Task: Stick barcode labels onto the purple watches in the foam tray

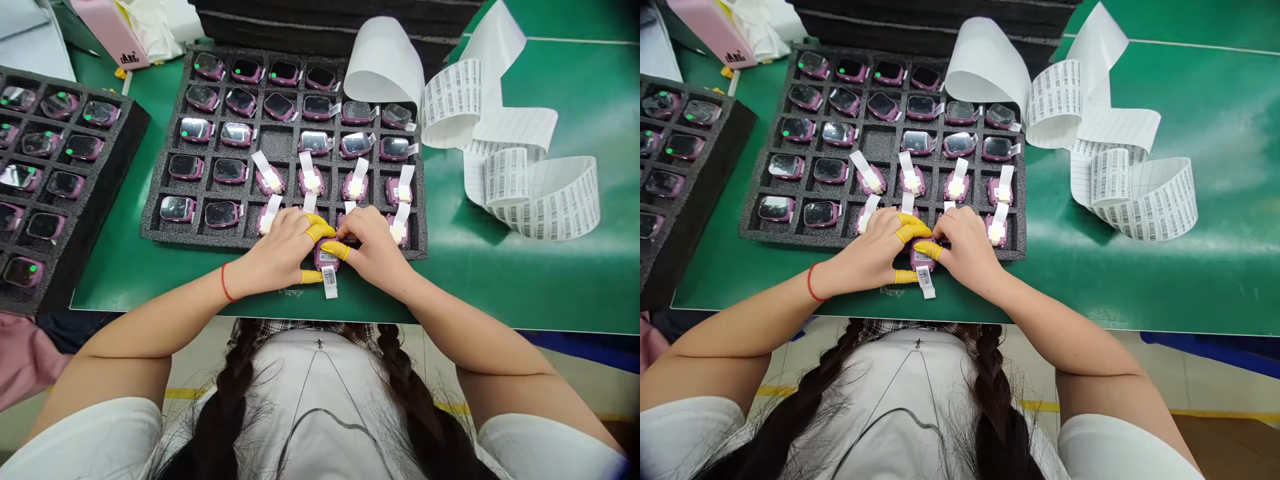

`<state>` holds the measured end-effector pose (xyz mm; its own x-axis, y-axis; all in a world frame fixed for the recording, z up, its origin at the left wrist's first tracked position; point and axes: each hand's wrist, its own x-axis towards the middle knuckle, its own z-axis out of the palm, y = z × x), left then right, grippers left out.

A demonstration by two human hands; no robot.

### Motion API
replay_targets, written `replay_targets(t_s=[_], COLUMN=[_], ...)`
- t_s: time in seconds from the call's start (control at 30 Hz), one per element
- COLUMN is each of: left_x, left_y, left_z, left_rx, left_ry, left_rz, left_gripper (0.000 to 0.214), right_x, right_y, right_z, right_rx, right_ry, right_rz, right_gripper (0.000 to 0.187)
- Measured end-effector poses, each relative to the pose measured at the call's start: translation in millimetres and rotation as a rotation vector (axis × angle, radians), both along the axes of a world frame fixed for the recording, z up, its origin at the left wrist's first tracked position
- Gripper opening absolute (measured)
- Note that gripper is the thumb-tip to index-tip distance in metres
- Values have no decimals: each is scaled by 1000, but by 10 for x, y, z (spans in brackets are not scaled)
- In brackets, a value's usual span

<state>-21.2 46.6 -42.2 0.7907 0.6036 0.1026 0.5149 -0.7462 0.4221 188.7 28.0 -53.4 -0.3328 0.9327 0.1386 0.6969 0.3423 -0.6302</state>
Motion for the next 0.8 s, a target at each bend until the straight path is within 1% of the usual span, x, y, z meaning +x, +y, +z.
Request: replay_targets(t_s=[0.1, 0.23, 0.33, 0.4, 0.43, 0.47, 0.53, 0.6, 0.63, 0.67, 0.7, 0.73, 0.77, 0.8], left_x=[83, 121, 139, 161, 173, 181, 179, 136, 98, 50, -3, -58, -110, -155], left_y=[-83, -149, -191, -220, -230, -230, -180, -23, 107, 271, 463, 675, 894, 1106], left_z=[-57, -70, -71, -64, -52, -31, 33, 115, 153, 185, 208, 223, 230, 232], left_rx=[51, 43, 91, 143, 144, 115, -44, -229, -277, -276, -215, -129, -56, -42], left_ry=[-9, -12, -15, -13, -19, -32, -94, -212, -275, -327, -357, -334, -247, -192], left_rz=[78, 150, 156, 151, 150, 151, 149, 184, 236, 313, 415, 511, 573, 589], left_gripper=[50, 50, 47, 39, 35, 32, 27, 24, 23, 23, 23, 24, 27, 28], right_x=[3, 21, 33, 38, 41, 44, 52, 64, 69, 74, 77, 78, 78, 76], right_y=[3, -10, -10, -9, -9, -11, -13, -13, -11, -7, -3, 2, 7, 13], right_z=[-8, -21, -29, -16, -2, 16, 55, 86, 94, 98, 98, 94, 89, 83], right_rx=[8, 46, 52, 43, 38, 37, 44, 54, 54, 50, 42, 31, 20, 11], right_ry=[15, 39, 78, 128, 165, 209, 305, 377, 397, 408, 410, 406, 400, 393], right_rz=[6, 13, 39, 43, 35, 19, -36, -105, -135, -156, -163, -160, -153, -146], right_gripper=[42, 39, 35, 32, 29, 27, 21, 15, 12, 10, 9, 8, 7, 6])
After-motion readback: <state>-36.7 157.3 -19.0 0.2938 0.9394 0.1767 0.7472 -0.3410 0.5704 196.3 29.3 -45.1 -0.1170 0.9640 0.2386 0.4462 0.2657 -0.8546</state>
